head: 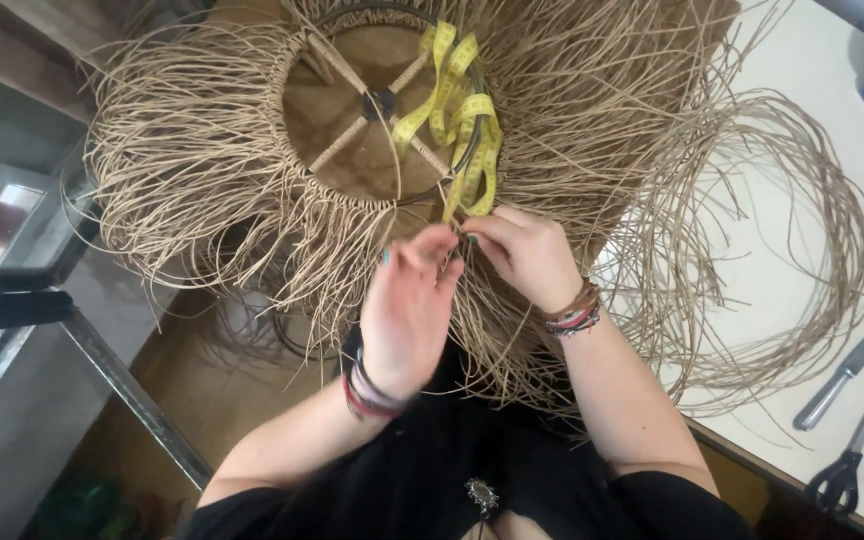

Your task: Weaving straw strands onto a circular frame to create a decorative shade.

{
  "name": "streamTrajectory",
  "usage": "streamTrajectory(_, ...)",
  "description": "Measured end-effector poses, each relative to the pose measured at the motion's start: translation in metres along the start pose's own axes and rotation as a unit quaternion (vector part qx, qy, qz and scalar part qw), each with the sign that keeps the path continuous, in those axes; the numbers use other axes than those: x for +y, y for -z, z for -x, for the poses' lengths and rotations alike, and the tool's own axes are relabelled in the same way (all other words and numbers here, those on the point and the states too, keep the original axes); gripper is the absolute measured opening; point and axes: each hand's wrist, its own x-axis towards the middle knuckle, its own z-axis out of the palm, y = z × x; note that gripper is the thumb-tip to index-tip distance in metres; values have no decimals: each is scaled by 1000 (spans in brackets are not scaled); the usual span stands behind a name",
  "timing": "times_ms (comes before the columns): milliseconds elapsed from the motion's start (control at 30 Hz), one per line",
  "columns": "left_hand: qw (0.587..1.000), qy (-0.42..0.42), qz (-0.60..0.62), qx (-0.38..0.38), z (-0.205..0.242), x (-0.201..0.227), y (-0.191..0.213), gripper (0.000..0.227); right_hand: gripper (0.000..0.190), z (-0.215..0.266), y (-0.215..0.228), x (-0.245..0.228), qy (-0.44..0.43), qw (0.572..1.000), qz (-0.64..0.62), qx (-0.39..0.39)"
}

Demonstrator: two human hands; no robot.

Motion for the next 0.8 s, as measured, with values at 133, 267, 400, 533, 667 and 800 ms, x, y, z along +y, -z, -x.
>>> streamTrajectory(133,928,-137,-278,-205,38,-7,28,69,15,-7,-1,0,-14,997,-69,-18)
streamTrajectory(267,615,-431,-587,-303,7,-6,38,33,14,-9,0,-11,-26,980,-191,-41)
streamTrajectory(400,446,-535,-643,-319,11,-15,-11,23,19,-8,4,-17,-49,953,-289,-77)
streamTrajectory(533,415,-460,-674,-402,28,-9,-17,21,16,-8,0,-17,-28,971,-232,-45)
streamTrajectory(667,440,-450,-707,-323,-10,-6,7,26,12,0,-10,-11,-92,958,-264,-59)
streamTrajectory(800,489,-436,-751,-79,-37,14,41,64,17,6,-25,1,-174,923,-337,-54)
